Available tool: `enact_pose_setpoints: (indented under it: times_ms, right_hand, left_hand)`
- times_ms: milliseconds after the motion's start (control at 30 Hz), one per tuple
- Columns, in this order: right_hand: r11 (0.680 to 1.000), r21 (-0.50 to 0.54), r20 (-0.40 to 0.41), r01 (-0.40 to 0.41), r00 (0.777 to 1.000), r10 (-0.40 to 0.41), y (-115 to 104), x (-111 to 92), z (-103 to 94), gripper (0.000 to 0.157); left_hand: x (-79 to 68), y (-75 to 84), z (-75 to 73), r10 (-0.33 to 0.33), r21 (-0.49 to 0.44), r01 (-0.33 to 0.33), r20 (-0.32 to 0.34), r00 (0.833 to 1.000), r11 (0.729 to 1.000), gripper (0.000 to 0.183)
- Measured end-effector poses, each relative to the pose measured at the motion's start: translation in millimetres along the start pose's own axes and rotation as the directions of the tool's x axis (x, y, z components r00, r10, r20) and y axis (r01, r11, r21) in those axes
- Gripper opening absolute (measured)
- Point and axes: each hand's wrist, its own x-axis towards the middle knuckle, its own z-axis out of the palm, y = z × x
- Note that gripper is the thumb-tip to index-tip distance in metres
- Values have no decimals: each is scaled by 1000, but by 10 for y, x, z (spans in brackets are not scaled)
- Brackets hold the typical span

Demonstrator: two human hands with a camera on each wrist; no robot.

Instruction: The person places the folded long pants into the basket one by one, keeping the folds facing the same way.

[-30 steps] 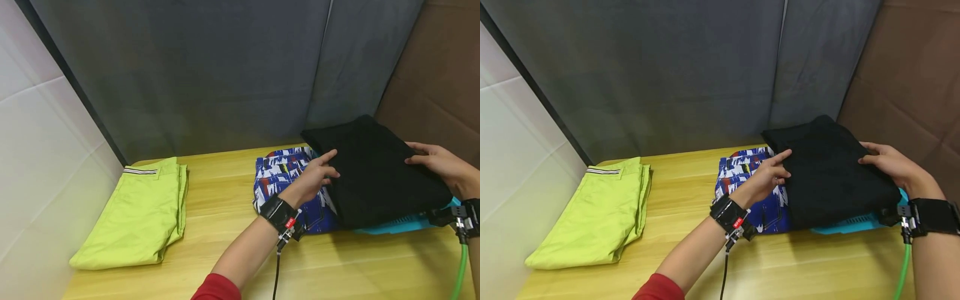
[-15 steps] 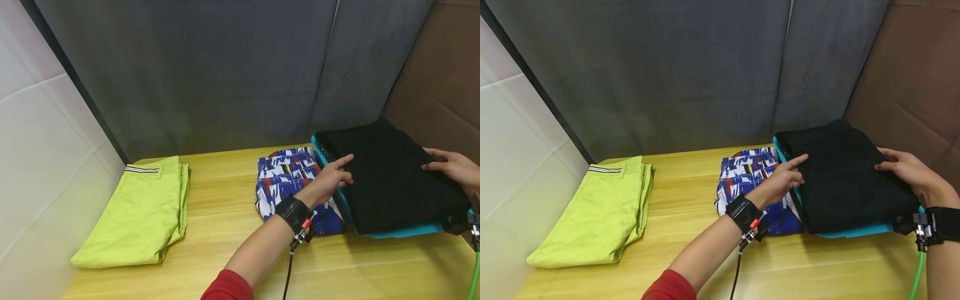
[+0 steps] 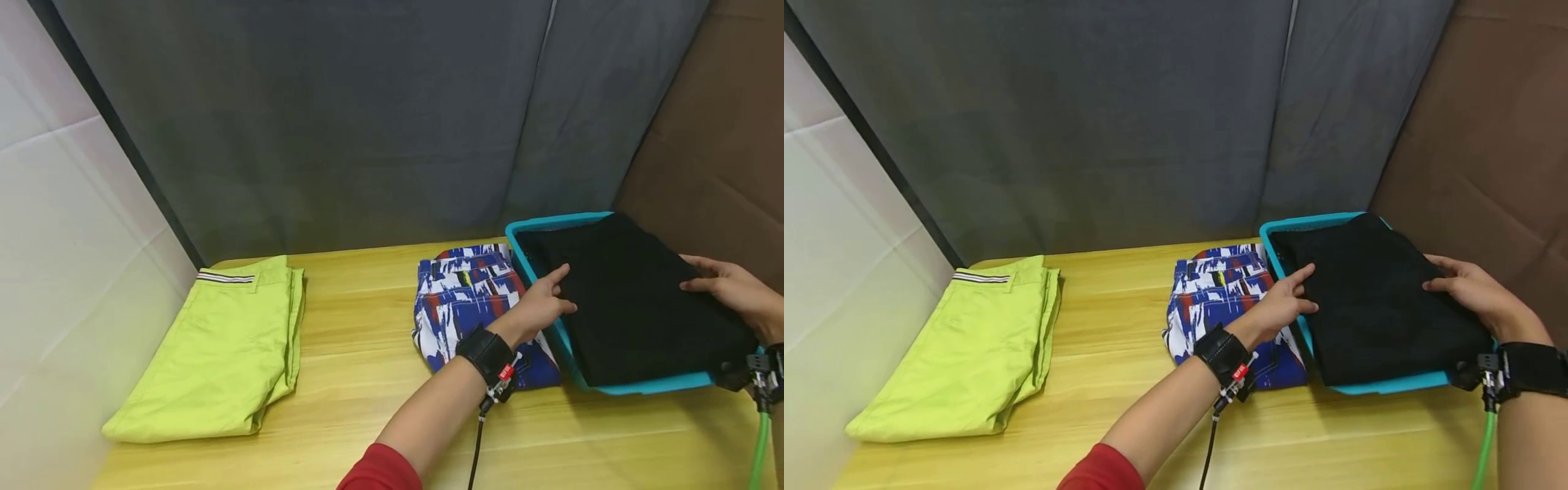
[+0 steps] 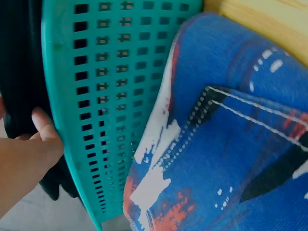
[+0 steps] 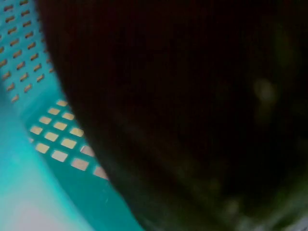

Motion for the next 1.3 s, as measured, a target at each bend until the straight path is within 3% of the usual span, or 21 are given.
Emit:
enact_pose_setpoints:
  times_ms: [267, 433, 533, 733, 800, 933, 967, 1033, 1133, 1300]
  right_hand:
    - [996, -93, -19, 15, 1000, -17, 28, 84, 10, 73]
    - [992, -126, -16, 14, 1000, -16, 47, 145, 7, 71]
    - [989, -149, -12, 5, 1000, -7, 60, 166, -11, 71]
    - [984, -176, -2, 17, 1000, -17, 67, 197, -20, 70]
    - [982, -186, 5, 32, 999, -32, 57, 213, -15, 70]
    - [976, -213, 14, 48, 999, -46, 53, 215, -20, 71]
    - [975, -218, 16, 50, 999, -47, 50, 219, -21, 71]
    - [972, -225, 26, 64, 998, -60, 45, 230, -21, 72]
    - [967, -237, 43, 91, 996, -83, 41, 236, -23, 71]
    - [965, -235, 82, 121, 991, -104, 58, 205, -26, 67]
  left_hand:
    - [83, -85, -13, 67, 113, -67, 3, 998, 991, 65]
    - [106, -122, -4, 106, 269, -98, -16, 994, 958, 59]
    - [93, -137, 20, 134, 416, -108, -32, 990, 903, 56]
    - [49, -189, 76, 168, 657, -94, -50, 985, 748, 51]
    - [44, -203, 94, 185, 735, -90, -48, 981, 671, 50]
    - [49, -228, 150, 249, 868, -104, -24, 968, 485, 48]
    - [53, -234, 160, 263, 885, -104, -21, 965, 454, 47]
    - [58, -250, 177, 289, 899, -107, -23, 957, 426, 47]
    - [61, -280, 200, 323, 901, -98, -49, 945, 423, 46]
    - [66, -323, 236, 365, 921, -79, -72, 928, 382, 42]
